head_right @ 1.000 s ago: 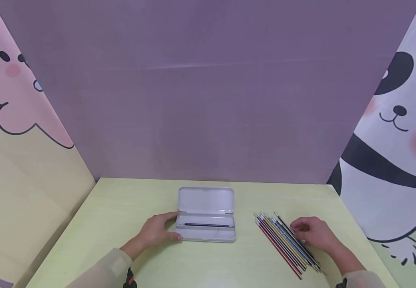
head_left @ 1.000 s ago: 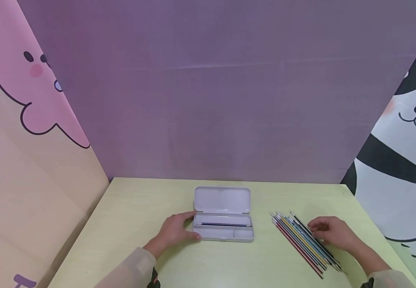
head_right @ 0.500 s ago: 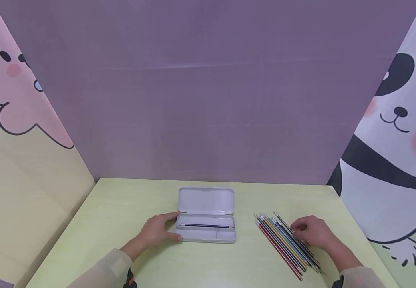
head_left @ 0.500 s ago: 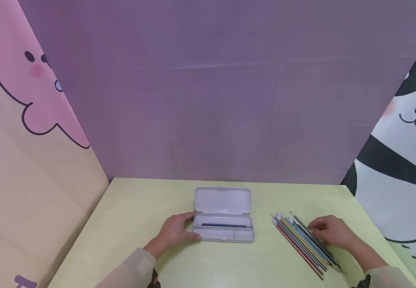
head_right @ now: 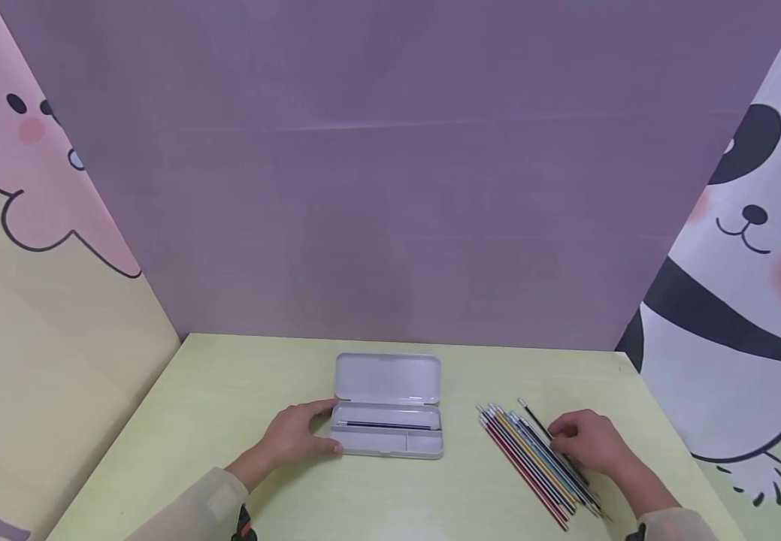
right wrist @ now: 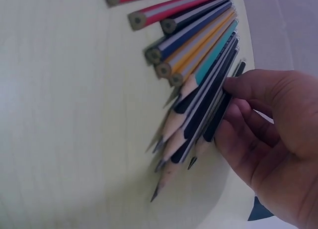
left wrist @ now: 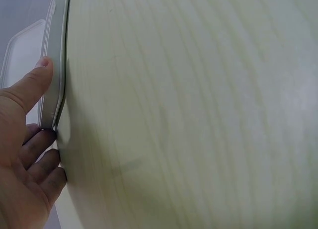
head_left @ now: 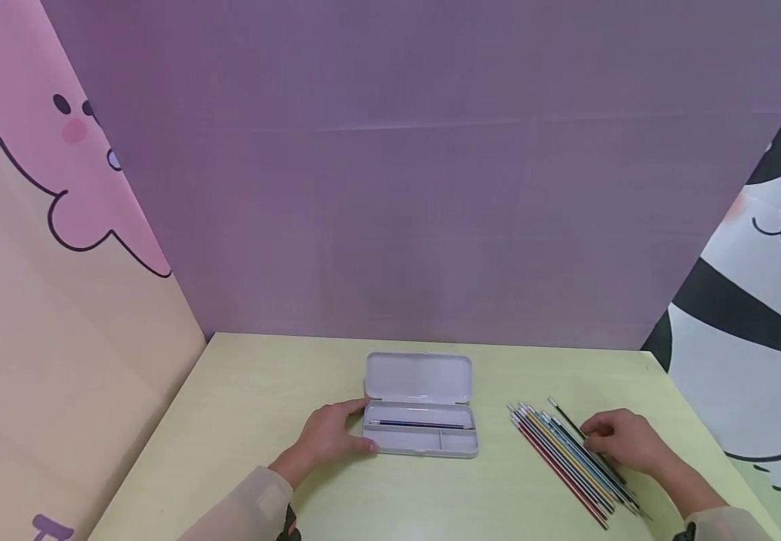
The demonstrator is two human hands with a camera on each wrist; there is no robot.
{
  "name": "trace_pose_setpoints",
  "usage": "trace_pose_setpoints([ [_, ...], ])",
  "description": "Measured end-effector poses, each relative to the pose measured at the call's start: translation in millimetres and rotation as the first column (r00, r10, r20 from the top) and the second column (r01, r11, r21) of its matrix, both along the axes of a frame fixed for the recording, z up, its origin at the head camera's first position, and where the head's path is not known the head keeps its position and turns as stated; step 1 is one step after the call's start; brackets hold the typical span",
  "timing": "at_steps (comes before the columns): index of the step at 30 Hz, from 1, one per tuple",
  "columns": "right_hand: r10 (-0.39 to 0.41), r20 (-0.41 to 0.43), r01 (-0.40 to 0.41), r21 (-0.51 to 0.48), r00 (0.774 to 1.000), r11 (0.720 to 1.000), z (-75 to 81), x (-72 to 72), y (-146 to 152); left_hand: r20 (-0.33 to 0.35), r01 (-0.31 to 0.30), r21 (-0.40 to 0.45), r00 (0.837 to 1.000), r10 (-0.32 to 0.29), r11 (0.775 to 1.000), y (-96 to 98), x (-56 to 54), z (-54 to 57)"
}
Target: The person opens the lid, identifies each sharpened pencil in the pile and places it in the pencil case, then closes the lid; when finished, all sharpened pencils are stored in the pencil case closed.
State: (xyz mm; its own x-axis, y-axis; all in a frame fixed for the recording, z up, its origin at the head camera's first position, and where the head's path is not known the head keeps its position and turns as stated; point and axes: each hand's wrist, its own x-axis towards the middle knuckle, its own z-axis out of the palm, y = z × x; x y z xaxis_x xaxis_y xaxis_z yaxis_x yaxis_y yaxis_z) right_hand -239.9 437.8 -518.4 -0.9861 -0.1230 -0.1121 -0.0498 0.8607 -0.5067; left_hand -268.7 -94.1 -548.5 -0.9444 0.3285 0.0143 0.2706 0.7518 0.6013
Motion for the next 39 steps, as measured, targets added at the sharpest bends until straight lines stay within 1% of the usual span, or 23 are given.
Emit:
trace_pose_setpoints([
  [5, 0.035, -0.021, -0.035, 0.003, 0.999, 0.999, 7.1, 1.6, 2, 0.007, -0.008, 0.011, 1.0, 0.008, 1.0, 1.9, 2.5, 1.5],
  [8, 0.039, -0.013, -0.039, -0.029, 0.999, 0.999, 16.6, 1.5, -1, 0.002, -0.007, -0.003, 1.0, 0.008, 1.0, 2.4, 2.4, 2.3],
  [11, 0.067, -0.032, -0.069, -0.071, 0.997, 0.995, 30.8, 0.1, -11, -0.003, 0.002, -0.019, 1.0, -0.002, 1.0, 2.5, 1.8, 3.9],
  [14, 0.12, -0.081, -0.128, -0.095, 0.989, 0.987, 45.5, -3.2, -26, -0.003, 0.015, -0.037, 1.0, -0.015, 0.999, 2.5, 0.8, 5.9],
  [18, 0.195, -0.145, -0.211, -0.103, 0.97, 0.972, 62.8, -9.9, -54, -0.003, 0.029, -0.049, 1.0, -0.029, 0.998, 3.0, 0.0, 7.6],
  [22, 0.239, -0.167, -0.258, -0.108, 0.957, 0.96, 77.1, -19.3, -85, -0.006, 0.041, -0.029, 0.999, -0.042, 0.999, 4.0, -0.8, 6.7],
  [25, 0.26, -0.162, -0.28, -0.122, 0.952, 0.952, 84.6, -27.7, -109, -0.012, 0.053, -0.006, 0.999, -0.053, 0.999, 4.4, -1.5, 5.1],
  [28, 0.276, -0.152, -0.298, -0.149, 0.949, 0.943, 87.6, -36.8, -132, -0.017, 0.063, 0.012, 0.998, -0.063, 0.998, 3.7, -2.1, 3.9],
  [31, 0.296, -0.153, -0.321, -0.184, 0.943, 0.929, 86.7, -44.7, -153, -0.018, 0.066, 0.025, 0.998, -0.065, 0.998, 2.0, -2.2, 3.0],
  [37, 0.332, -0.164, -0.365, -0.25, 0.929, 0.897, 79.2, -56.8, -187, -0.008, 0.065, 0.029, 0.998, -0.065, 0.997, 1.7, -2.7, 3.3],
  [39, 0.337, -0.157, -0.368, -0.258, 0.928, 0.893, 75.1, -59.9, -196, -0.001, 0.065, 0.026, 0.998, -0.065, 0.998, 2.3, -2.6, 4.4],
])
